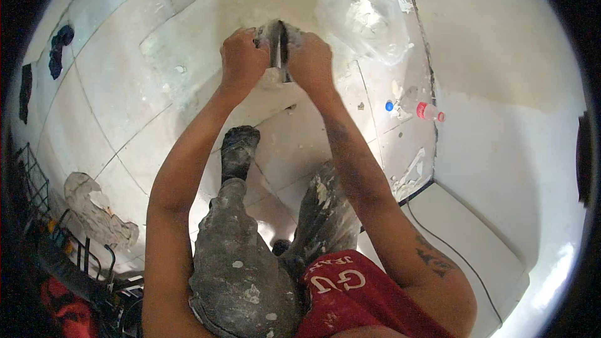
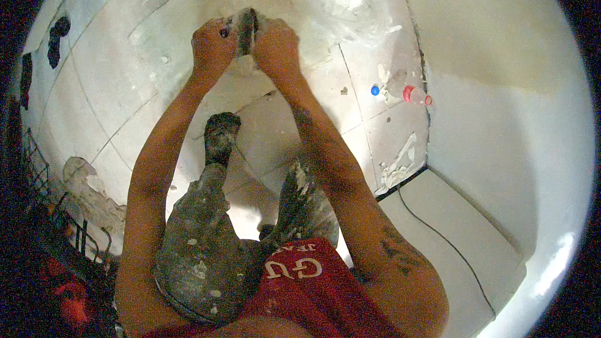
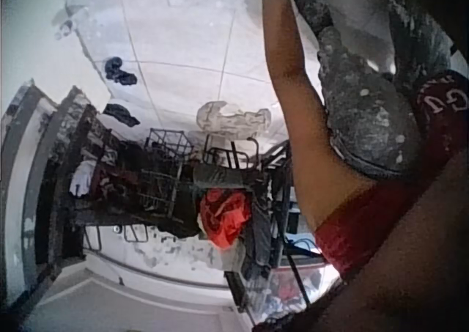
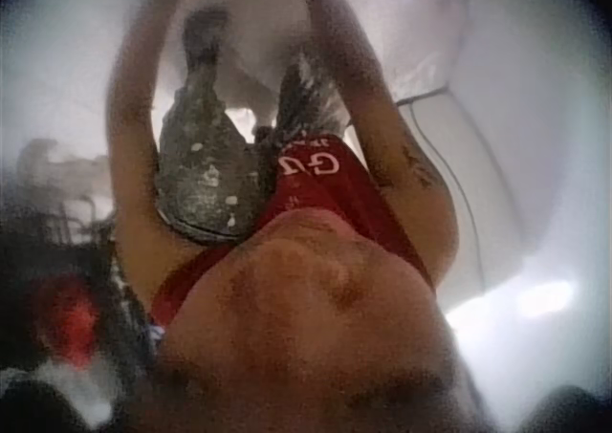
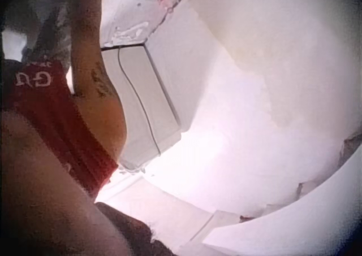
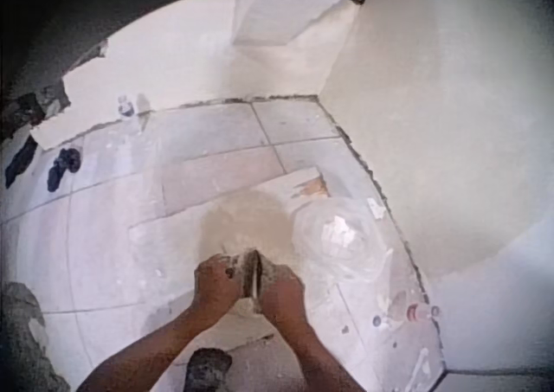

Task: Mixing and applying joint compound or plaster to a surface using putty knives.

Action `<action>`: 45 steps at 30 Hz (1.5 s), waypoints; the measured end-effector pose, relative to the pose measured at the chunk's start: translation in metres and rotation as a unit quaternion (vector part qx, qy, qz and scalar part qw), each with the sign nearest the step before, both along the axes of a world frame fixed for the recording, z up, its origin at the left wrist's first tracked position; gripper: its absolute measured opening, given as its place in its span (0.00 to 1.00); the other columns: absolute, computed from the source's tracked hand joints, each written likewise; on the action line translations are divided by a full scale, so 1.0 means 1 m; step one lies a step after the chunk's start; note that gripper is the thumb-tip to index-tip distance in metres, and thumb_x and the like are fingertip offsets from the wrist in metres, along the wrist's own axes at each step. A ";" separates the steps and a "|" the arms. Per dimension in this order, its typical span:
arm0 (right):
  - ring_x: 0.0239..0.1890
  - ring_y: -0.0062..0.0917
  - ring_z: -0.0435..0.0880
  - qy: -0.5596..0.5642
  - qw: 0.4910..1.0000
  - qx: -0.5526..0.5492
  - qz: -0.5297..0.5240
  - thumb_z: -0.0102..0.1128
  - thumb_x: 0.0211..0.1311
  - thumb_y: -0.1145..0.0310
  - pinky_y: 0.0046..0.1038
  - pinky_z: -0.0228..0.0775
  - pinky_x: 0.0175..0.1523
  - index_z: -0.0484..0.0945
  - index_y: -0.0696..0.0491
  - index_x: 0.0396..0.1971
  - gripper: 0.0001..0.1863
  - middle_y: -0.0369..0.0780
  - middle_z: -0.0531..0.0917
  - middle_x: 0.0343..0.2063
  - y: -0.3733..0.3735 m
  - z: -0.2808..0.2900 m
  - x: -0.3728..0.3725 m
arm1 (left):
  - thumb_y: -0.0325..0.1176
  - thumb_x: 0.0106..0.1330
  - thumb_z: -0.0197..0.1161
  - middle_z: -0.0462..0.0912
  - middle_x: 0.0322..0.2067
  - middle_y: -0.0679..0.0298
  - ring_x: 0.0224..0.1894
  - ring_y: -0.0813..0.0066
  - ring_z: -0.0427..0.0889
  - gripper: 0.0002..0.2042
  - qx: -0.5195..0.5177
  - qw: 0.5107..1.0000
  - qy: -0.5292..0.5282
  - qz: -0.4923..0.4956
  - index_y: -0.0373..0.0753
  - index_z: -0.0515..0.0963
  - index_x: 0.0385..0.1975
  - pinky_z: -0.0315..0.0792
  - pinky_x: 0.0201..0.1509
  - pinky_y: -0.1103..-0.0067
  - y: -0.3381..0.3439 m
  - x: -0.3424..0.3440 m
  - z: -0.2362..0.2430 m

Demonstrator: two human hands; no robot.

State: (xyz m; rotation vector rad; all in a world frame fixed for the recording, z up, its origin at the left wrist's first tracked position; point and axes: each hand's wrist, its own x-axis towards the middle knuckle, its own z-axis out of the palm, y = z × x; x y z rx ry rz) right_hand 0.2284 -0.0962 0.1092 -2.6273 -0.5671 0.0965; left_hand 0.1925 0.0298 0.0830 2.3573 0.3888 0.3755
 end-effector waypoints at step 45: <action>0.32 0.32 0.71 -0.220 0.918 0.124 0.307 0.55 0.26 0.80 0.34 0.63 0.37 0.73 0.53 0.17 0.10 0.37 0.71 0.24 -0.038 -0.018 0.019 | 0.34 0.44 0.55 0.75 0.22 0.53 0.29 0.55 0.75 0.08 0.150 0.967 0.049 -0.202 0.36 0.76 0.18 0.69 0.36 0.65 0.011 0.032 0.064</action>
